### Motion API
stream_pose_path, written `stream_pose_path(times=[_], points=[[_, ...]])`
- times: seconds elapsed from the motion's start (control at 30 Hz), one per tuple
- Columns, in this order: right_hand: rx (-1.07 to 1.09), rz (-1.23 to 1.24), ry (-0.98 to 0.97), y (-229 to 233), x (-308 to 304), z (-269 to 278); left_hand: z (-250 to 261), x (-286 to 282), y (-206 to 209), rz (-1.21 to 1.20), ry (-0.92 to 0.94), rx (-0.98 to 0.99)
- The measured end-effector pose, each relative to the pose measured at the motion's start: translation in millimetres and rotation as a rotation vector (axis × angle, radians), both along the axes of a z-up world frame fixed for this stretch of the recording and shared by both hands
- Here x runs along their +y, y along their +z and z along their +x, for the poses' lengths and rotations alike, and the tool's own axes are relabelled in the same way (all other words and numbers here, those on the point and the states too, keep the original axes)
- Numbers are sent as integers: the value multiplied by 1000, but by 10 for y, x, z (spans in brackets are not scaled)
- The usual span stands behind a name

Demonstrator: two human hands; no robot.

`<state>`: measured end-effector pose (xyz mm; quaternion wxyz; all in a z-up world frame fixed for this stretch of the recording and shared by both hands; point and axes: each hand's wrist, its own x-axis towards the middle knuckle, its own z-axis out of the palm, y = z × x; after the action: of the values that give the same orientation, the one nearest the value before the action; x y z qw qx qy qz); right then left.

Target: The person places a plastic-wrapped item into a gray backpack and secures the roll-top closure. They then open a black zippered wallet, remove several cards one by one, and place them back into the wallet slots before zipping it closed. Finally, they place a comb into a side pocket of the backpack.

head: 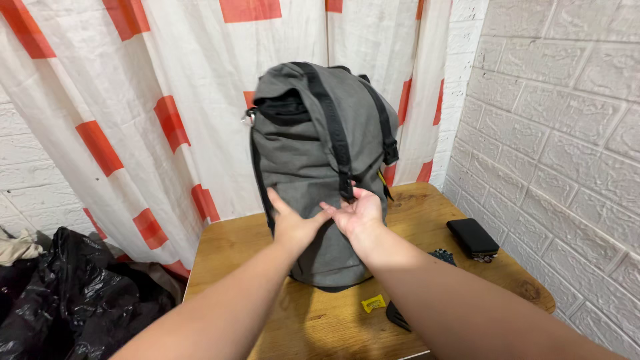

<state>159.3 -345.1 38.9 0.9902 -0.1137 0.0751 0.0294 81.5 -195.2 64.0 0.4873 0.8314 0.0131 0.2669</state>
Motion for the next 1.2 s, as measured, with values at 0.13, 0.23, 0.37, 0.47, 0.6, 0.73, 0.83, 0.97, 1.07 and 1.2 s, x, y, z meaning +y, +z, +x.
stream_pose_path(times=[0.13, 0.23, 0.37, 0.47, 0.6, 0.73, 0.83, 0.97, 1.07, 1.2], points=[[-54, -34, 73, -81, 112, 59, 441, 390, -184, 114, -30, 150], [-78, -105, 100, -83, 209, 74, 709, 549, -154, 153, 59, 155], [-91, -312, 89, -139, 255, 15, 859, 777, -47, 206, 17, 60], [164, -507, -32, -246, 119, -141, 994, 945, 98, 247, 1, 50], [318, -480, 164, -367, -54, -292, 1274, 1103, 252, 293, -23, -1], [304, -380, 178, -445, 213, -121, 1508, 1278, 320, 364, -25, -26], [216, -522, 250, -532, 441, 61, 1638, 1437, 310, 225, 58, 196], [106, -948, 268, -504, 565, 297, 1669, 1532, 184, 146, 130, 237], [-2, -1368, 325, -400, 528, 410, 1565, 1421, 133, 141, 183, 7], [-281, -1653, 82, -390, 326, 509, 1342, 772, 13, 109, 106, -252]])
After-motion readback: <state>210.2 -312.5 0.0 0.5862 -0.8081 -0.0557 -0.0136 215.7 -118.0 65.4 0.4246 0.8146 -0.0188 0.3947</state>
